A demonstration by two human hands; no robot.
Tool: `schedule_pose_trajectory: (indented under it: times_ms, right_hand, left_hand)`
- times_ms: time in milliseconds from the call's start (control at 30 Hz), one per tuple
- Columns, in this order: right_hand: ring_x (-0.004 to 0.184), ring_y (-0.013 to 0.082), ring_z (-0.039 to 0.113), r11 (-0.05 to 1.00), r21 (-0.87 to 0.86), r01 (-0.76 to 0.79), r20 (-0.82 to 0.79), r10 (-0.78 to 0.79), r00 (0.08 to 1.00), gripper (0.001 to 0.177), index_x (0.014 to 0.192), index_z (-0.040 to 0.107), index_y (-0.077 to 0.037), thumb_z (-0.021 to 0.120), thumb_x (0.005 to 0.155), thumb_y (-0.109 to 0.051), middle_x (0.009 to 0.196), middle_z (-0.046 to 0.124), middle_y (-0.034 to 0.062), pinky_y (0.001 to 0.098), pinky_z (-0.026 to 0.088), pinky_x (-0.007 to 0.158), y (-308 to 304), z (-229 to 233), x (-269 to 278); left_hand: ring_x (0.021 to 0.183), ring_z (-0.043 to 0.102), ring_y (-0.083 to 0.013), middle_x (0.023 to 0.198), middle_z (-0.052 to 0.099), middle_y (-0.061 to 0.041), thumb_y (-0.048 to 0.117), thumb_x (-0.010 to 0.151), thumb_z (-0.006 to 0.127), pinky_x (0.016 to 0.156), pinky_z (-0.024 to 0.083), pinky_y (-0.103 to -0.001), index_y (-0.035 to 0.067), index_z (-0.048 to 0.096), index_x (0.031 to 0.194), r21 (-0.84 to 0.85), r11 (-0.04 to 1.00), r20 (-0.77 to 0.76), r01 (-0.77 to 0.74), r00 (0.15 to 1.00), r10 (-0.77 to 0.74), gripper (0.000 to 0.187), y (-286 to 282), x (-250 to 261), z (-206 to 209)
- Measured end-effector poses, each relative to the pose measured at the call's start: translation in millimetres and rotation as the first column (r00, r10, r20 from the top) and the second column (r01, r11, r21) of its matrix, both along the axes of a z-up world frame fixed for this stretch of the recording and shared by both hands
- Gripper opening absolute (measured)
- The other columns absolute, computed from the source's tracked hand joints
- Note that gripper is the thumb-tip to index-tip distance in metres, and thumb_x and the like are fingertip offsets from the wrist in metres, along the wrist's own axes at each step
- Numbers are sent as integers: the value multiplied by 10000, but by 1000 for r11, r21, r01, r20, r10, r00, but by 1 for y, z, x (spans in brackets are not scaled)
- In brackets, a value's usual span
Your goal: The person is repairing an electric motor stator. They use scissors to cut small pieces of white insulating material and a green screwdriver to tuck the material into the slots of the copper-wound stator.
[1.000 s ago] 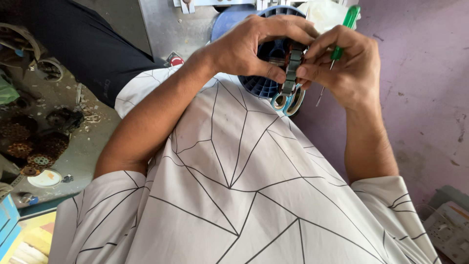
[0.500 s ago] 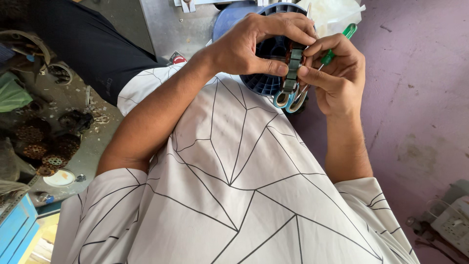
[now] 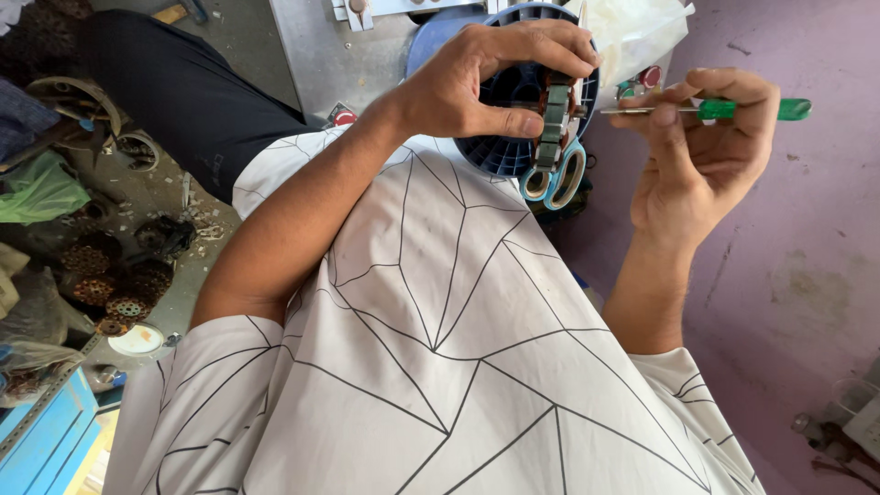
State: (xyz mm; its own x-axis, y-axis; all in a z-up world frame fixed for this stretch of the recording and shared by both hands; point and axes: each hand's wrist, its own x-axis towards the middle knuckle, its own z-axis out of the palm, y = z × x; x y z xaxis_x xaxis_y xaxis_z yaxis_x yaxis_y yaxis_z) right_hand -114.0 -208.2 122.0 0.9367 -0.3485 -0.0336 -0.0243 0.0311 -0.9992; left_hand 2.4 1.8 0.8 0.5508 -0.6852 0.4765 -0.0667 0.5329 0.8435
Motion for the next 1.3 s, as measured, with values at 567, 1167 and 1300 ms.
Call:
schedule_pose_trajectory:
  times_ms: [567, 1167, 1300]
  right_hand:
    - [818, 180, 634, 957, -278, 80, 197, -25, 980, 552, 1313, 315, -132, 750, 1135, 158, 957, 602, 111, 277, 614, 816, 41, -21, -23]
    - [599, 125, 655, 879, -113, -462, -213, 433, 876, 189, 942, 676, 49, 845, 947, 132, 834, 674, 116, 214, 512, 493, -3, 1, 30]
    - [541, 131, 614, 867, 56, -495, -231, 494, 838, 251, 835, 653, 35, 866, 874, 161, 760, 666, 131, 207, 459, 458, -16, -10, 43]
  left_hand:
    - [1448, 565, -236, 1480, 609, -51, 276, 918, 952, 1290, 451, -391, 155, 662, 1410, 60, 993, 100, -106, 990, 99, 583, -6, -5, -1]
    - [1456, 491, -276, 1567, 449, -68, 274, 722, 1094, 1266, 455, -423, 144, 469, 1468, 132, 967, 296, -218, 940, 172, 982, -5, -7, 10]
    - [1471, 521, -272, 1556, 496, -43, 272, 694, 1105, 1266, 470, -425, 138, 480, 1438, 194, 963, 261, -185, 956, 131, 982, -11, -11, 9]
